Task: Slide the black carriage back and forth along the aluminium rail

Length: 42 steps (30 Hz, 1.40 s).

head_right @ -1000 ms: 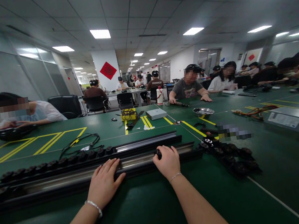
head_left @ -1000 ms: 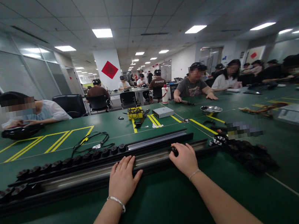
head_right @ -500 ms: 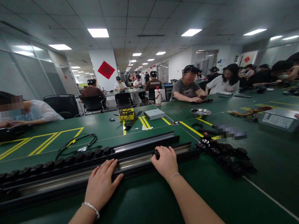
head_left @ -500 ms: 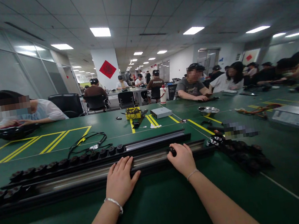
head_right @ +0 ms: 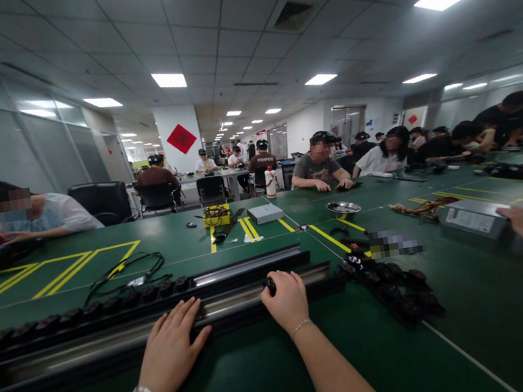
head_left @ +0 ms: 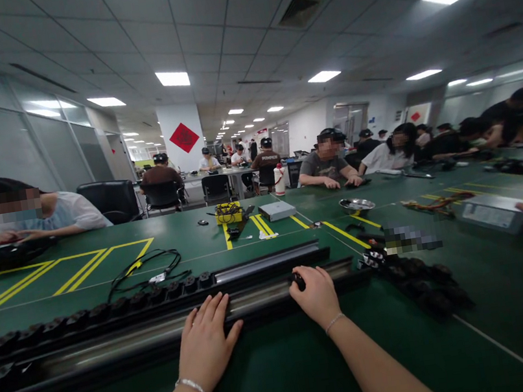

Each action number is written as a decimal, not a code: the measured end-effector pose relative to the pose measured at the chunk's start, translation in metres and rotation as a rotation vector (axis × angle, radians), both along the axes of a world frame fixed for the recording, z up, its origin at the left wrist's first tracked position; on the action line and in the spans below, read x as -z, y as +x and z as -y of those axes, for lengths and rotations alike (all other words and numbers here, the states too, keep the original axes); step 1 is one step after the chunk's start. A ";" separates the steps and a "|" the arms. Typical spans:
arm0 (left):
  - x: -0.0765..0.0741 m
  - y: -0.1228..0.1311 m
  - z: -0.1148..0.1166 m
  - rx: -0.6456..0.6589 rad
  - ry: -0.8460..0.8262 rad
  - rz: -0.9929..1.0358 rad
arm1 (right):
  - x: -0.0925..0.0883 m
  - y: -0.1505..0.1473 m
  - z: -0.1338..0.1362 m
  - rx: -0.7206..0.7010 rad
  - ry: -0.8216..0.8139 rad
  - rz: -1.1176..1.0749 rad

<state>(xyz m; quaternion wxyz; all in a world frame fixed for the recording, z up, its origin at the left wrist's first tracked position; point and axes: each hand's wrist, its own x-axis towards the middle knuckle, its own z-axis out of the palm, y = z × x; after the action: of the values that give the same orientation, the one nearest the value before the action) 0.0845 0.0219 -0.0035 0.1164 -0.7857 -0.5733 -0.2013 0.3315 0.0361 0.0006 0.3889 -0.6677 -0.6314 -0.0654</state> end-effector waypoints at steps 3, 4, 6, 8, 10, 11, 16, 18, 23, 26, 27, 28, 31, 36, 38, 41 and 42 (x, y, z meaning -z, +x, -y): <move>-0.001 0.001 0.001 -0.008 -0.010 -0.005 | -0.002 0.000 0.001 -0.002 -0.011 -0.010; -0.001 0.001 0.001 -0.007 -0.010 -0.006 | -0.002 0.000 0.001 -0.009 -0.020 -0.012; 0.000 0.000 0.000 -0.010 -0.005 -0.005 | -0.003 0.000 0.001 -0.010 -0.036 -0.014; 0.001 -0.001 0.000 -0.007 0.010 -0.005 | -0.004 0.002 0.000 -0.018 -0.062 -0.007; 0.001 -0.001 0.000 -0.002 0.021 -0.005 | -0.004 0.003 0.000 -0.022 -0.075 -0.003; 0.001 -0.001 0.000 -0.002 0.023 -0.006 | -0.003 0.004 -0.001 -0.030 -0.081 0.000; -0.001 0.000 0.001 -0.013 0.014 -0.020 | -0.001 0.005 0.000 -0.034 -0.052 0.023; -0.003 0.000 0.002 -0.015 0.018 -0.024 | -0.002 0.004 0.000 -0.025 -0.038 0.036; -0.004 0.001 0.003 -0.014 0.010 -0.028 | -0.006 0.004 0.001 -0.040 -0.029 0.059; -0.004 0.000 0.002 -0.011 0.010 -0.023 | -0.005 0.005 0.000 -0.048 -0.035 0.061; -0.004 0.000 0.002 -0.009 0.013 -0.019 | -0.005 0.005 0.000 -0.045 -0.034 0.061; -0.004 0.000 0.002 -0.008 0.015 -0.015 | -0.004 0.005 -0.001 -0.042 -0.033 0.060; -0.004 0.000 0.002 -0.004 0.012 -0.006 | -0.001 0.006 -0.002 -0.034 -0.035 0.051; -0.004 -0.001 0.001 -0.001 0.009 -0.015 | 0.001 0.008 -0.002 -0.027 -0.043 0.047; -0.003 -0.001 0.001 0.001 0.015 -0.020 | 0.001 0.008 -0.002 -0.019 -0.045 0.042; -0.002 -0.001 0.001 0.006 0.029 -0.019 | 0.000 0.009 -0.002 -0.014 -0.045 0.038; -0.002 -0.001 0.001 0.005 0.029 -0.019 | 0.000 0.009 -0.002 -0.015 -0.046 0.039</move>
<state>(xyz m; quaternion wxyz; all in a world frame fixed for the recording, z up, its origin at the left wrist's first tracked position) 0.0835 0.0210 -0.0011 0.1329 -0.7874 -0.5670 -0.2024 0.3409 0.0381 0.0002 0.3616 -0.6705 -0.6449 -0.0608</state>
